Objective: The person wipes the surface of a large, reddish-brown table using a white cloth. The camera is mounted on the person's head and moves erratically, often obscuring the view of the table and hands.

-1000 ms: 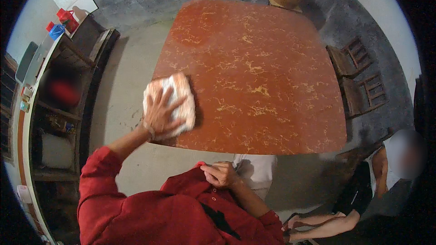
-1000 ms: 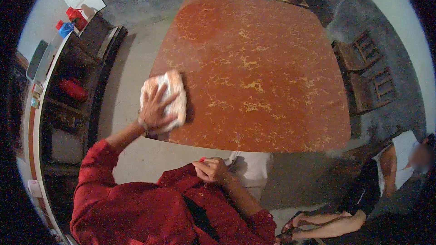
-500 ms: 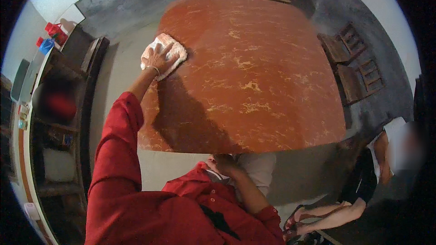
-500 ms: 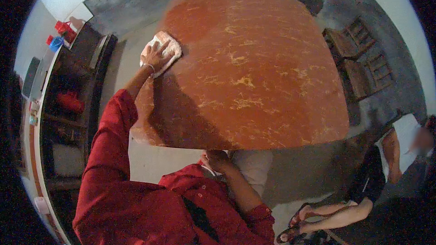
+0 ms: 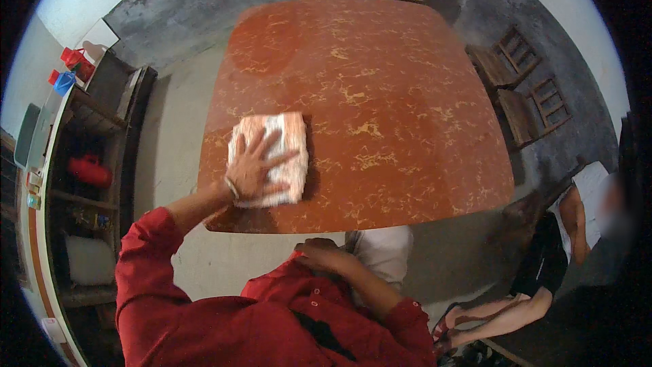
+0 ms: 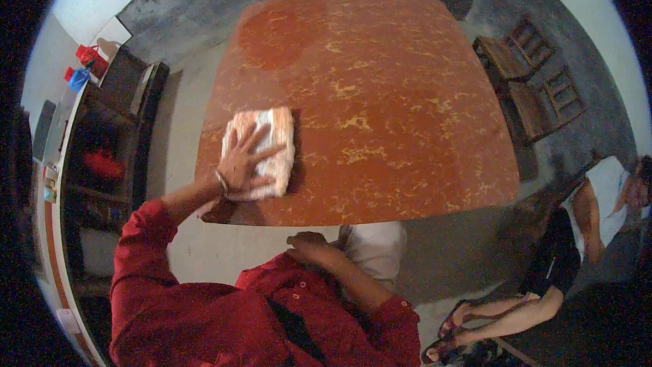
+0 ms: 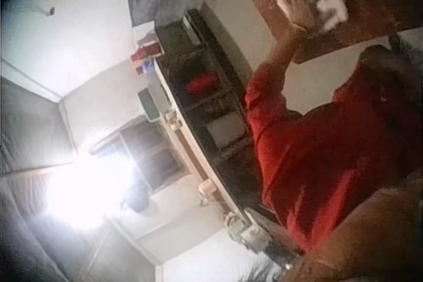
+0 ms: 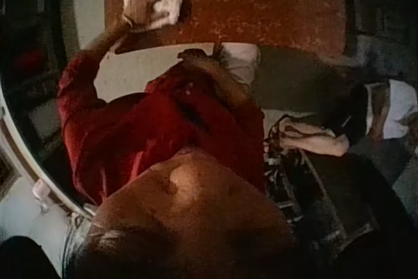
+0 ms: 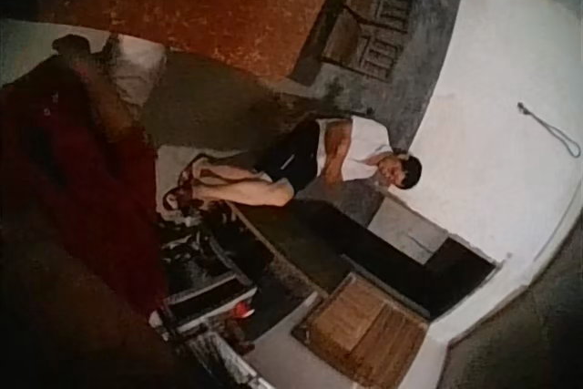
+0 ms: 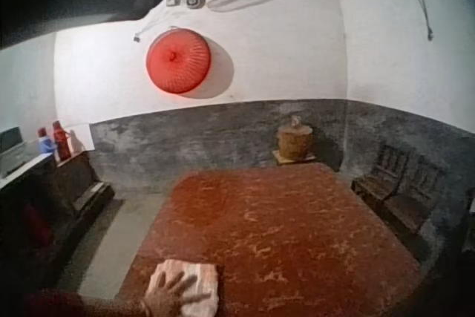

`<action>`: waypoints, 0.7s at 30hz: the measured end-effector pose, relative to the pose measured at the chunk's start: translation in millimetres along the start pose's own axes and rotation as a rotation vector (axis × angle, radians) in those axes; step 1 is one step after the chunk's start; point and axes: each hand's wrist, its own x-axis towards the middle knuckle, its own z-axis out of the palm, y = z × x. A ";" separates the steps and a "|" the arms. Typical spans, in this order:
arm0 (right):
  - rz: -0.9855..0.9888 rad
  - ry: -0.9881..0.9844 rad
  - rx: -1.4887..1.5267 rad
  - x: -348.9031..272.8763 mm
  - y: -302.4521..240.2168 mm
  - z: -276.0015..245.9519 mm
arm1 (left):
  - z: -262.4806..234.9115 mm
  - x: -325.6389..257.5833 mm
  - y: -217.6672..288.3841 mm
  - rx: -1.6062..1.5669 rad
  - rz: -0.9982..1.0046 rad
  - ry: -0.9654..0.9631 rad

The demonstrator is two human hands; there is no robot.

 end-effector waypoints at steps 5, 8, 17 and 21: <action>-0.055 -0.005 0.065 32.6 33.1 17.6 | 1.5 116.8 -67.4 0.021 -0.450 0.122; 0.080 0.078 0.086 37.1 88.4 65.5 | -7.2 164.0 -63.1 -0.008 -0.511 0.145; 0.162 0.008 0.064 20.1 50.2 15.6 | 5.6 61.5 61.6 -0.120 0.415 0.071; 0.123 0.028 -0.123 16.9 48.6 19.9 | -2.0 47.1 -4.9 -0.048 0.249 0.089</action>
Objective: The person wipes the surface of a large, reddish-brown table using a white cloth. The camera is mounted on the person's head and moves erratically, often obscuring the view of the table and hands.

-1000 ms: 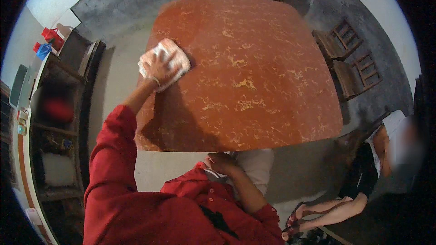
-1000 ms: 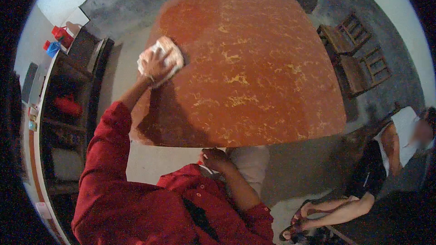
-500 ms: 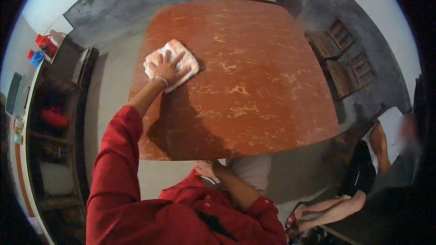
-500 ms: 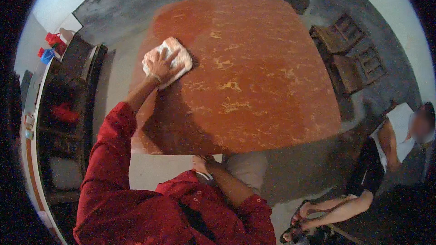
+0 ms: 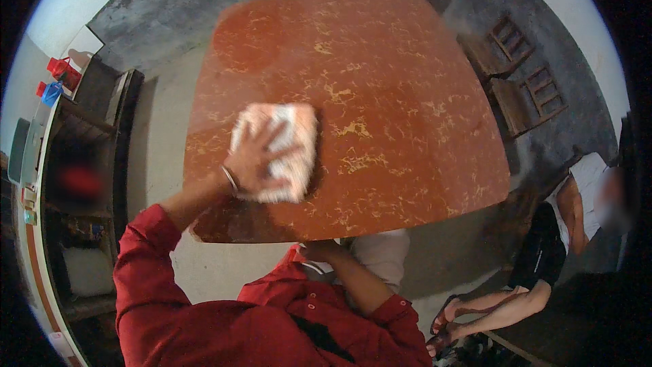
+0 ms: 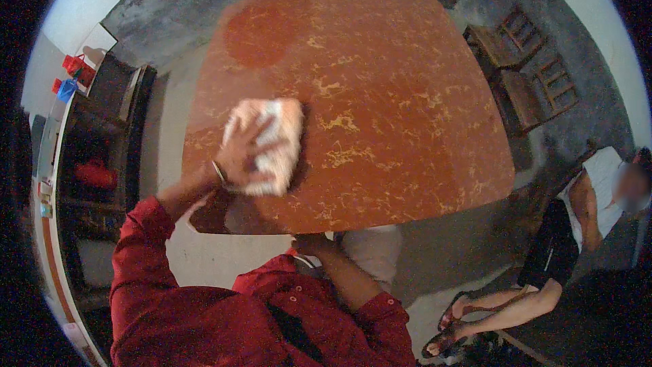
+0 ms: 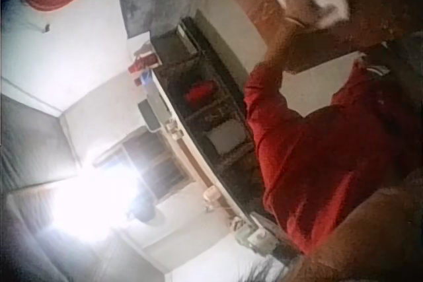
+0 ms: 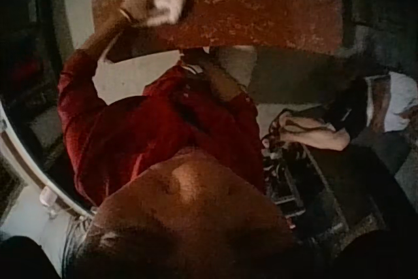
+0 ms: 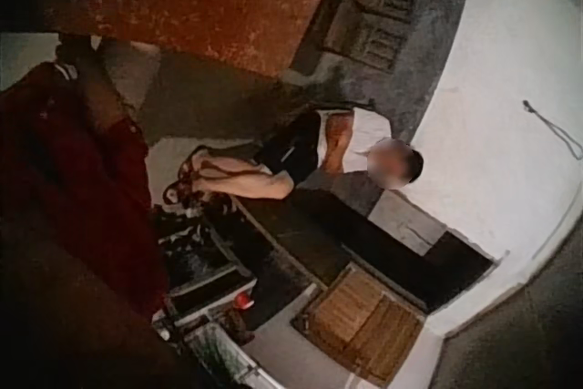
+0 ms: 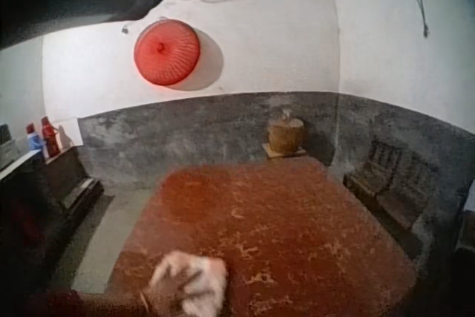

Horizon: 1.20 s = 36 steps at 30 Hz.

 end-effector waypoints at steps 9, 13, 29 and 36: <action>0.058 -0.212 0.160 18.1 -4.0 -5.1 | 17.6 163.4 -63.2 0.111 -0.639 0.089; 0.125 -0.154 0.310 15.0 -0.9 0.3 | 21.2 178.7 41.8 0.141 -0.157 -0.007; 0.041 -0.025 0.291 16.3 4.9 11.6 | 12.2 155.7 -59.5 0.080 -0.546 0.016; 0.332 -0.269 0.486 40.9 39.6 73.2 | 21.9 241.4 60.5 0.161 -0.151 -0.019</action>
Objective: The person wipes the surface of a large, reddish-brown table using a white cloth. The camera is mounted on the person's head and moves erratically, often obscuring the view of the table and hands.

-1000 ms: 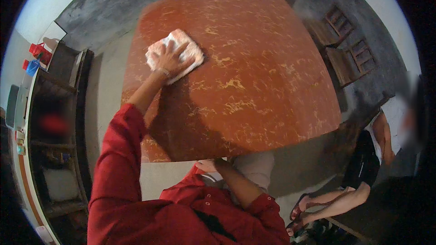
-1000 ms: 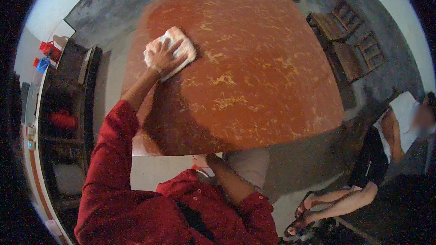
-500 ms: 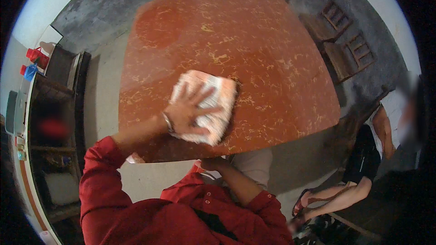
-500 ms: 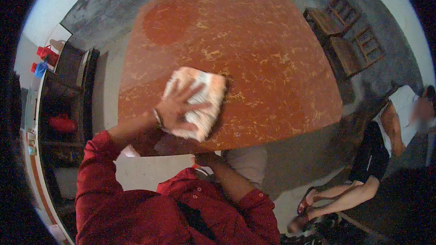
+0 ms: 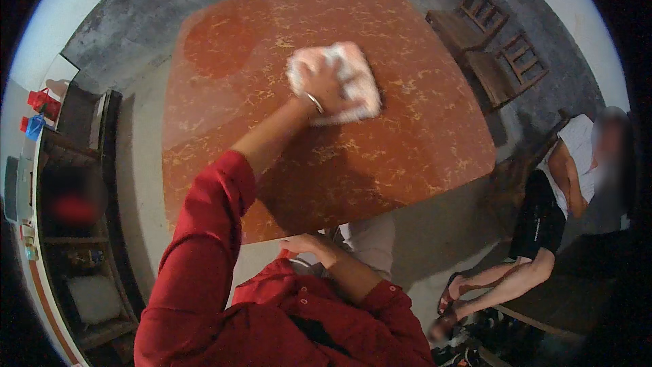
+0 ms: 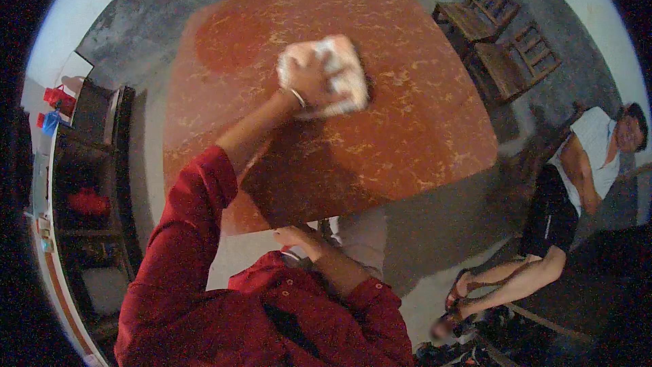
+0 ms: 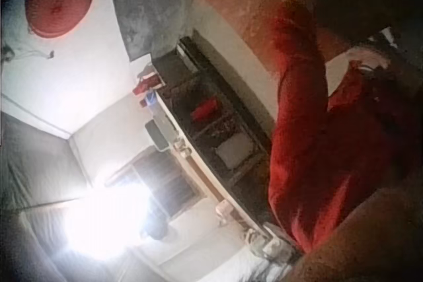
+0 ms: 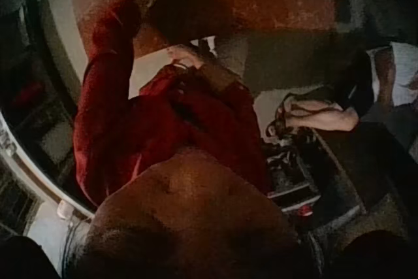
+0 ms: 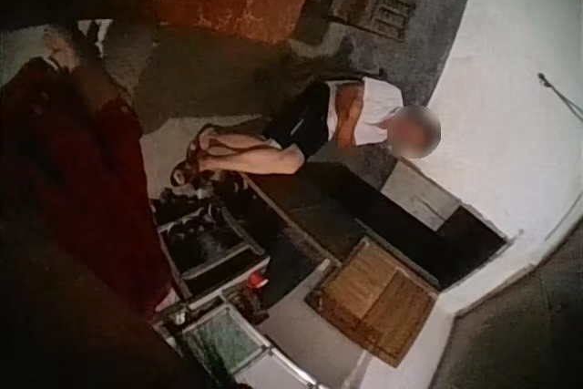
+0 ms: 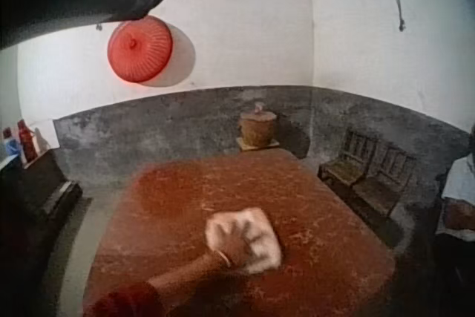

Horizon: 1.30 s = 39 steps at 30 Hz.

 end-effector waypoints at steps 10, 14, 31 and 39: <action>-0.280 0.223 -0.180 -52.9 -43.4 -30.8 | -18.5 -193.9 -22.1 -0.211 0.401 -0.095; -0.315 0.278 -0.200 -53.8 -39.7 -35.2 | 2.2 -140.7 -47.1 -0.158 0.145 0.015; -0.468 0.438 -0.293 -44.1 -32.0 -27.1 | -22.5 -241.2 -12.0 -0.194 0.255 -0.110; -0.447 0.373 -0.252 -66.6 -62.2 -52.5 | 7.5 -115.5 -3.6 -0.102 -0.169 0.034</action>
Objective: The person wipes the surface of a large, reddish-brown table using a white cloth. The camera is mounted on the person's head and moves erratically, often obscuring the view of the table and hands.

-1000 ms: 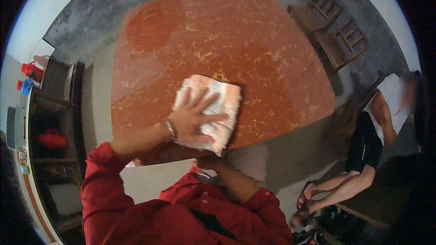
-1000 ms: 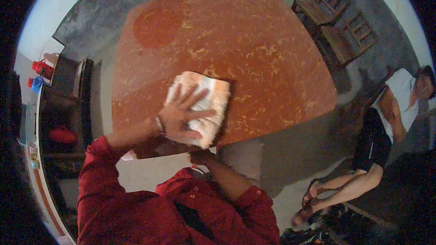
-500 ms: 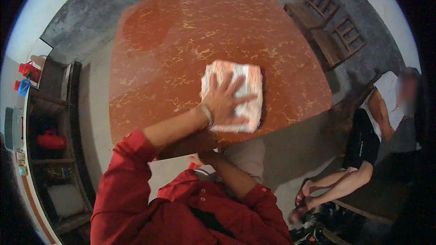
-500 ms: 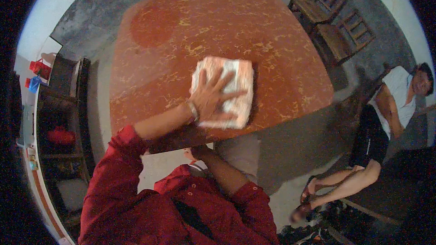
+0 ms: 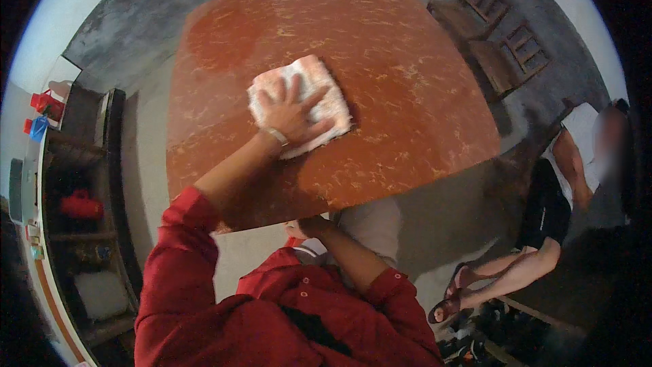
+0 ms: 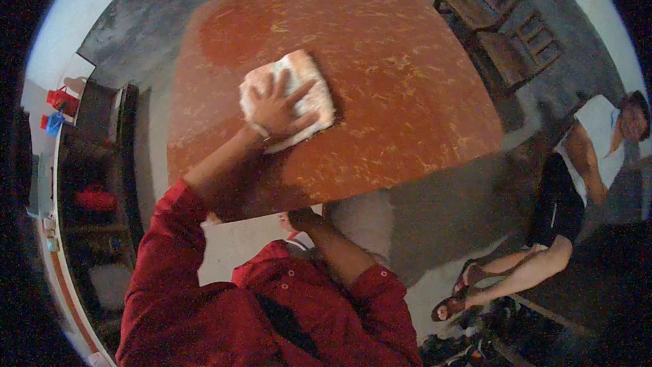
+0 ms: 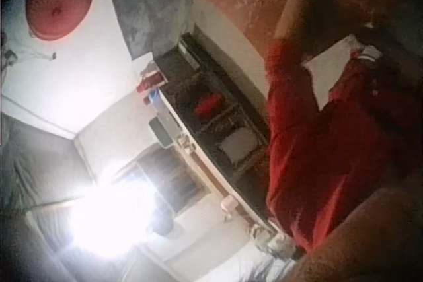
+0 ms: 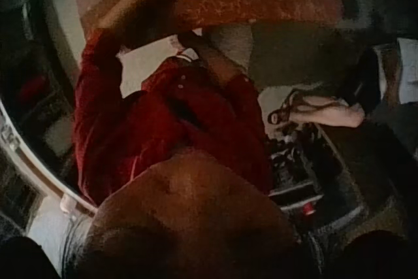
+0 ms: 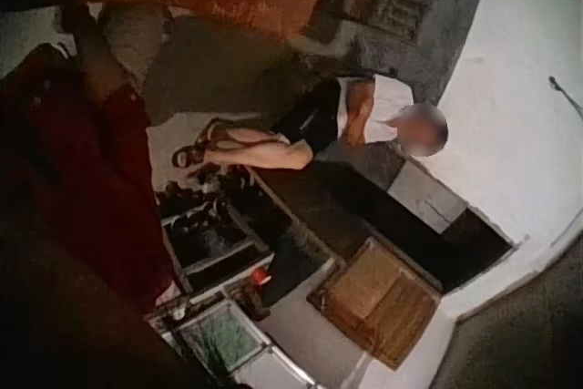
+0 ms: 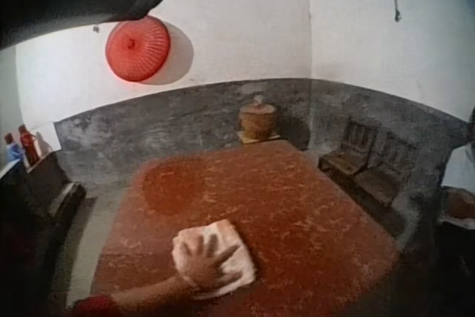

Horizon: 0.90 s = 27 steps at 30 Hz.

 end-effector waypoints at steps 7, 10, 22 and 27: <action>0.112 -0.183 -0.005 7.5 -7.8 6.7 | 15.0 -20.5 103.8 -0.076 0.378 0.134; 0.108 -0.121 -0.024 0.4 -3.8 4.2 | -2.6 -73.9 77.9 -0.140 0.460 0.030; 0.132 -0.161 -0.064 -0.5 -23.2 -6.8 | -22.6 -266.0 -159.6 -0.038 -0.198 -0.046; 0.141 -0.183 -0.021 2.1 -14.6 -7.0 | -15.2 -196.3 -172.7 0.125 -0.398 0.040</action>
